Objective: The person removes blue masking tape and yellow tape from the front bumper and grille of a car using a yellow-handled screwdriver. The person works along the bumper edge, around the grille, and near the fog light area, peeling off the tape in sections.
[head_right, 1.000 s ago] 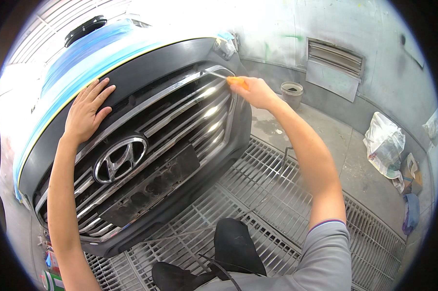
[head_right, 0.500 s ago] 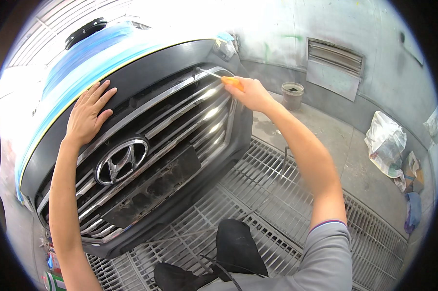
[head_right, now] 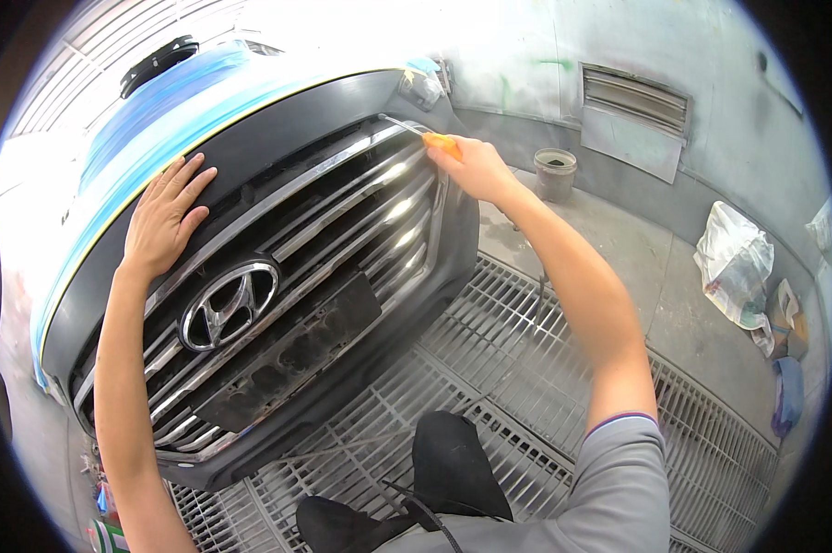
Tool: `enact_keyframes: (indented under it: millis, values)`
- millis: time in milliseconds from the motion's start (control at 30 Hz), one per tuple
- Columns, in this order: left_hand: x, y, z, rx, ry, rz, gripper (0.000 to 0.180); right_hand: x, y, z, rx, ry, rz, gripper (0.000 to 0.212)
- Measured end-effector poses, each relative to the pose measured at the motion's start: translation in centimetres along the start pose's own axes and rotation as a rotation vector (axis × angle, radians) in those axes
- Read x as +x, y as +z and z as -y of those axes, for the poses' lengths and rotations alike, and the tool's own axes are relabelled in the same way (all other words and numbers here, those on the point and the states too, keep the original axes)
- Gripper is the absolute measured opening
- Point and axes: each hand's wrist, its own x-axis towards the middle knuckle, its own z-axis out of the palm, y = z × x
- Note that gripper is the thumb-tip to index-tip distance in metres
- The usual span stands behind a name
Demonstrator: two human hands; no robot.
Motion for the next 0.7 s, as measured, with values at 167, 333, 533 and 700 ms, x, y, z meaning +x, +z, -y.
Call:
enact_keyframes:
  millis: [167,333,533,700]
  values:
    - [-0.1,0.1,0.2,-0.009,0.007,-0.008,0.057,-0.8,1.0,0.8,0.016,0.103,0.022,0.050]
    - [0.0,0.2,0.2,-0.009,0.010,-0.014,0.057,-1.1,3.7,0.0,0.115,-0.028,-0.030,0.049]
    - [0.0,0.3,0.2,-0.012,0.017,-0.017,0.057,-0.6,6.5,-0.8,0.196,-0.156,-0.106,0.043]
    - [-0.1,0.5,0.5,0.009,0.035,-0.037,0.056,-0.6,7.3,-0.3,0.204,-0.189,-0.062,0.042]
